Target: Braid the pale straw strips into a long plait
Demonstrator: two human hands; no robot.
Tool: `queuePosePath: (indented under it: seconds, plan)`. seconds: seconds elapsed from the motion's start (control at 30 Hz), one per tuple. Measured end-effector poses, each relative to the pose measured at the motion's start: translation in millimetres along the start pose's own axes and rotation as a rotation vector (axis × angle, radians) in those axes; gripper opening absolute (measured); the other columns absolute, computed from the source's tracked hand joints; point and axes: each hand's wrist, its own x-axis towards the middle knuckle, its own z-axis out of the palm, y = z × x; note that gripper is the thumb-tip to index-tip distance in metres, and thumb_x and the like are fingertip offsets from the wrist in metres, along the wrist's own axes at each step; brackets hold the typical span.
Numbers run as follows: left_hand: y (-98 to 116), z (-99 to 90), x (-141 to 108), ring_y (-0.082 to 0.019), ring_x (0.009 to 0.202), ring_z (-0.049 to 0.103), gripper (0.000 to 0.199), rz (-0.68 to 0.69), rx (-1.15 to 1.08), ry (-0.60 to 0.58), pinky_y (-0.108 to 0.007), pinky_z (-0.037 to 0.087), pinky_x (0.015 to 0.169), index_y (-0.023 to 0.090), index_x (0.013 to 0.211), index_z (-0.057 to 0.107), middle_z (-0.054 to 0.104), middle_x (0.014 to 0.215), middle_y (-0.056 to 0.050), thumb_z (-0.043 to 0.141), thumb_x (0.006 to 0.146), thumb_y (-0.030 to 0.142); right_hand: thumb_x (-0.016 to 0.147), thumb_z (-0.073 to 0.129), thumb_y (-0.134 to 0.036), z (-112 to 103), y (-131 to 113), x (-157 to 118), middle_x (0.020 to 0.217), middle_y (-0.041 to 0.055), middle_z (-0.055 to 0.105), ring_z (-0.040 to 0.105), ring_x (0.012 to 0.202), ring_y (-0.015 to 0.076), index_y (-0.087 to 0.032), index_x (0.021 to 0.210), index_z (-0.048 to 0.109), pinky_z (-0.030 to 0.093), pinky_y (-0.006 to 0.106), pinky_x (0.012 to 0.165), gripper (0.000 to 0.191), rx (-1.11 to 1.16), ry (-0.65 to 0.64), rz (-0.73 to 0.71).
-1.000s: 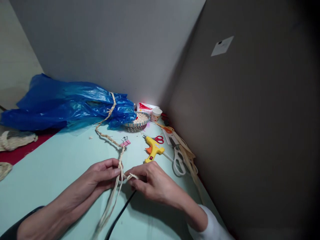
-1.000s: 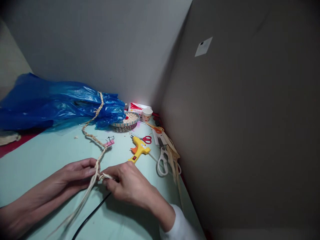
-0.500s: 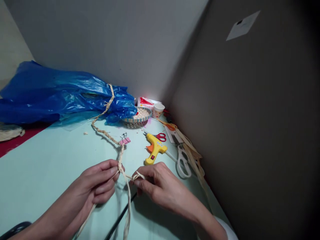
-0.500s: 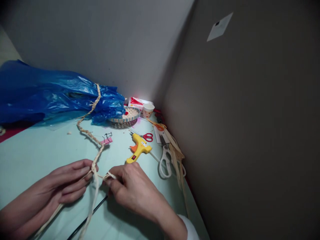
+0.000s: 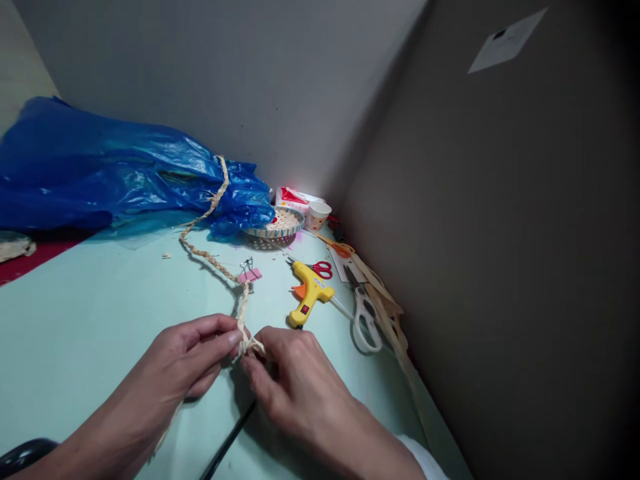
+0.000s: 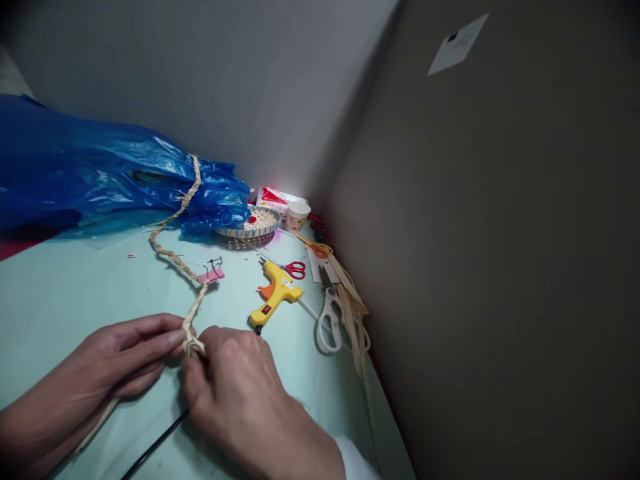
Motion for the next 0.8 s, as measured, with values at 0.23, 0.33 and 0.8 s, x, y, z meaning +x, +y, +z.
queuePosePath:
  seconds: [0.23,0.33,0.8]
  plan:
    - [2,-5.6,2,-0.004,0.049,0.02,0.039,-0.036,0.065,-0.065,-0.02,0.01,0.046,0.015,0.078,0.071,0.047,0.06,0.005,0.083,0.062,0.048,0.096,0.051,-0.02,-18,6,6,0.062,-0.0033,0.054,0.048,0.061,0.0101,-0.017,0.071,0.059,0.033,0.023,0.061,0.026,0.267,-0.106,0.025]
    - [1,-6.9,2,-0.004,0.048,0.017,0.036,-0.039,0.066,-0.089,-0.021,0.007,0.045,0.016,0.077,0.07,0.039,0.057,0.008,0.082,0.066,0.049,0.094,0.051,-0.02,-18,9,9,0.058,-0.0042,0.049,0.044,0.057,0.0105,-0.018,0.073,0.058,0.033,0.023,0.06,0.023,0.368,-0.134,0.043]
    - [-2,-3.0,-3,-0.006,0.044,0.025,0.029,-0.038,-0.011,-0.056,-0.02,0.018,0.042,0.018,0.071,0.071,0.047,0.052,0.006,0.083,0.064,0.043,0.098,0.047,-0.033,-5,0,-3,0.059,-0.0029,0.05,0.044,0.056,0.011,-0.019,0.074,0.058,0.032,0.023,0.054,0.03,0.247,-0.029,-0.041]
